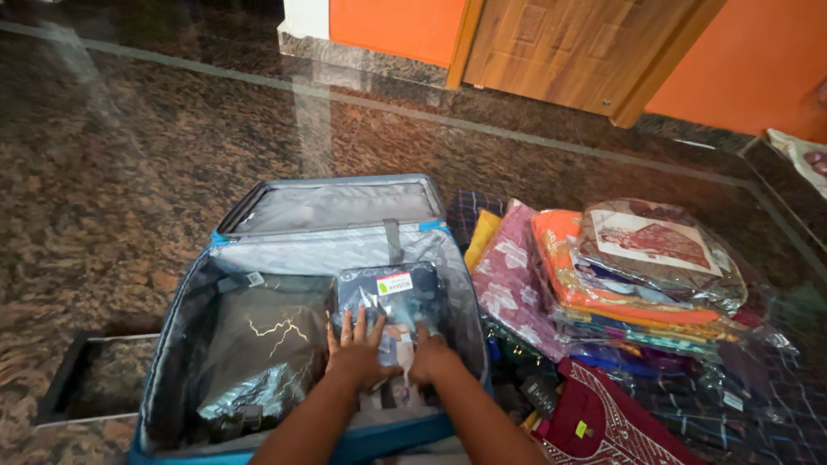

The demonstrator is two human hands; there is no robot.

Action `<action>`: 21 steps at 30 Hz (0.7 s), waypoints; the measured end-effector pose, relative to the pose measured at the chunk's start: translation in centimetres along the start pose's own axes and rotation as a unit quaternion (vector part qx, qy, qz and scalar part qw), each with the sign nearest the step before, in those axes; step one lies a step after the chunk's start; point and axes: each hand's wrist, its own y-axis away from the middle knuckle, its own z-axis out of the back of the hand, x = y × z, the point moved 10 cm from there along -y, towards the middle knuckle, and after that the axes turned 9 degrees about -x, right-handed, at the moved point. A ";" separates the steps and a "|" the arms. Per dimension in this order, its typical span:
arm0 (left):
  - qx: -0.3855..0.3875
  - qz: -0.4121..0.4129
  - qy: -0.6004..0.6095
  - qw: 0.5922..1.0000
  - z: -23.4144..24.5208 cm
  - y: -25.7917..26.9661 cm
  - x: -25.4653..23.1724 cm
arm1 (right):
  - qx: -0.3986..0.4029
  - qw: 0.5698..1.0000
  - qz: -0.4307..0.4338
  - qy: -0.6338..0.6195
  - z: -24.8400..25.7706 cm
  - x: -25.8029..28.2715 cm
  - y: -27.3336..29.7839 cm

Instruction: The person opens a blue suitcase, arranges packaged clothing items inside the main compartment, and smooths them down.

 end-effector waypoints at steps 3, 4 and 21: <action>-0.002 -0.002 -0.027 1.000 -0.2 -0.4 0.4 | 0.045 0.999 -0.012 0.003 -2.4 -1.2 -1.8; 0.003 0.000 -0.029 1.000 -0.7 -0.7 0.5 | 0.055 0.998 -0.011 0.007 -3.2 -1.5 -2.3; -0.083 -0.073 -0.057 0.992 3.2 2.0 0.0 | -0.059 0.982 0.160 0.087 1.5 3.2 0.8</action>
